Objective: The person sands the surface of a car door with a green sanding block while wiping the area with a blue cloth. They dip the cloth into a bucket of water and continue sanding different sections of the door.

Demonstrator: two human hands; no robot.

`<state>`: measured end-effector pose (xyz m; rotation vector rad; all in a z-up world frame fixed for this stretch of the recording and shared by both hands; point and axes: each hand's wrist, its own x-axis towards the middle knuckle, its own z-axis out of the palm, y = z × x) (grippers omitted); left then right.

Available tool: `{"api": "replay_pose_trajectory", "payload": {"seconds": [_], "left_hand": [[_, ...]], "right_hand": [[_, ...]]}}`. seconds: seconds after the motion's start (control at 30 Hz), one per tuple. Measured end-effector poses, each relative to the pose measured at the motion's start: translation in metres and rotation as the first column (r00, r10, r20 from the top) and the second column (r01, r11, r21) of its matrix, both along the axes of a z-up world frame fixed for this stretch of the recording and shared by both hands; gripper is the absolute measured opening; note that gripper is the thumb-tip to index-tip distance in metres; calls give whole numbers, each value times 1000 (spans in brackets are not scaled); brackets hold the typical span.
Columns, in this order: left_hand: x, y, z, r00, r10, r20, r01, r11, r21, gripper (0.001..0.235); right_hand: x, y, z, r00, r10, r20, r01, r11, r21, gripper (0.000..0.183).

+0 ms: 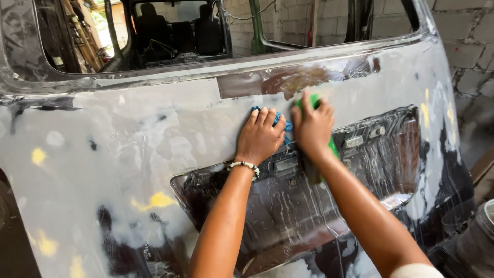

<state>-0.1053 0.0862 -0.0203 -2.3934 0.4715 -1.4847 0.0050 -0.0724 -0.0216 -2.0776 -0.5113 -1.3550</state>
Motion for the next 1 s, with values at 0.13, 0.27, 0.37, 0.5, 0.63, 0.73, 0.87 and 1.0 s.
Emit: {"api": "replay_pose_trajectory", "payload": {"seconds": [0.13, 0.27, 0.37, 0.5, 0.63, 0.73, 0.87, 1.0], "left_hand": [[-10, 9, -6, 998, -38, -40, 35, 998, -61, 43], [-23, 14, 2, 989, -68, -133, 60, 996, -63, 57], [-25, 11, -5, 990, 23, -140, -29, 999, -39, 61], [-20, 9, -6, 991, 36, -130, -40, 999, -28, 61], [-21, 9, -8, 993, 14, -117, -18, 999, -28, 61], [-21, 10, -10, 994, 24, -103, -28, 999, -41, 61], [-18, 10, -7, 994, 28, -102, -31, 999, -24, 62], [-22, 8, -14, 992, 28, -120, -31, 999, -22, 61]], "right_hand": [[7, -4, -4, 992, 58, 113, -43, 991, -125, 59], [41, -7, 33, 998, -21, -53, 22, 1000, 6, 56], [17, 14, 25, 999, -47, -18, 48, 997, 66, 58], [31, 15, 16, 999, 6, 42, -1, 993, -121, 59], [52, 7, 47, 996, -32, -81, 35, 999, 41, 56], [21, 17, 28, 993, -45, -107, 50, 998, 40, 58], [25, 15, 14, 997, -11, 79, 23, 988, -150, 60], [43, 5, 35, 995, -15, -96, 16, 1000, 8, 53]]}}
